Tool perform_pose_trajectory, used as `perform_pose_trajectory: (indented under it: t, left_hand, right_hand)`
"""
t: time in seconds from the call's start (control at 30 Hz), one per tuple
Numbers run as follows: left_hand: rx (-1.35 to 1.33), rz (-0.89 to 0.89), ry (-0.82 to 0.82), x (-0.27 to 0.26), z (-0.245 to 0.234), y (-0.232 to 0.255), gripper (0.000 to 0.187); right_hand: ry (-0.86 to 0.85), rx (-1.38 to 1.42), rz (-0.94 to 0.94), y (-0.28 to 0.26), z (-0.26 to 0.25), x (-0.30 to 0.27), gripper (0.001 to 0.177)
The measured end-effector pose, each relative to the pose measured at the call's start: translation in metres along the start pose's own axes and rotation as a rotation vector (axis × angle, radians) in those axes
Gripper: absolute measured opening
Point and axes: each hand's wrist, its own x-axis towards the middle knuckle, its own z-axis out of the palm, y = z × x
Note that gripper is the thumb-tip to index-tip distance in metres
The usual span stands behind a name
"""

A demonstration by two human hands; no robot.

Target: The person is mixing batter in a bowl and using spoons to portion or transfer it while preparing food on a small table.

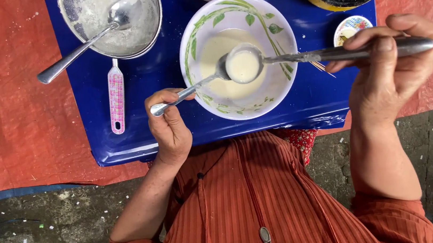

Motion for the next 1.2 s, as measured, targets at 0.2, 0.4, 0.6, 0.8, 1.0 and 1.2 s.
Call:
perform_pose_trajectory:
  t: [0.2, 0.4, 0.6, 0.8, 1.0, 1.2]
  left_hand:
    - [0.003, 0.006, 0.031, 0.001, -0.003, -0.006, 0.03]
    - [-0.013, 0.003, -0.011, -0.003, 0.006, -0.006, 0.033]
    - [-0.019, -0.003, 0.02, -0.003, 0.008, -0.008, 0.033]
    - [0.014, -0.006, 0.065, -0.003, -0.004, -0.015, 0.029]
    - [0.024, 0.017, -0.018, -0.019, -0.006, -0.027, 0.02]
    - [0.179, 0.129, -0.07, -0.021, -0.006, -0.035, 0.027]
  right_hand:
    - [-0.017, -0.058, 0.063, -0.01, -0.006, -0.004, 0.019]
    - [-0.041, 0.003, 0.029, -0.009, 0.003, 0.003, 0.016]
    - [-0.026, 0.066, 0.106, -0.002, 0.002, 0.0, 0.017]
    - [-0.044, -0.008, 0.152, 0.004, -0.011, -0.002, 0.015]
    - [0.0, -0.01, 0.086, 0.014, -0.04, 0.033, 0.008]
    - [0.227, -0.071, 0.041, 0.065, -0.079, 0.086, 0.014]
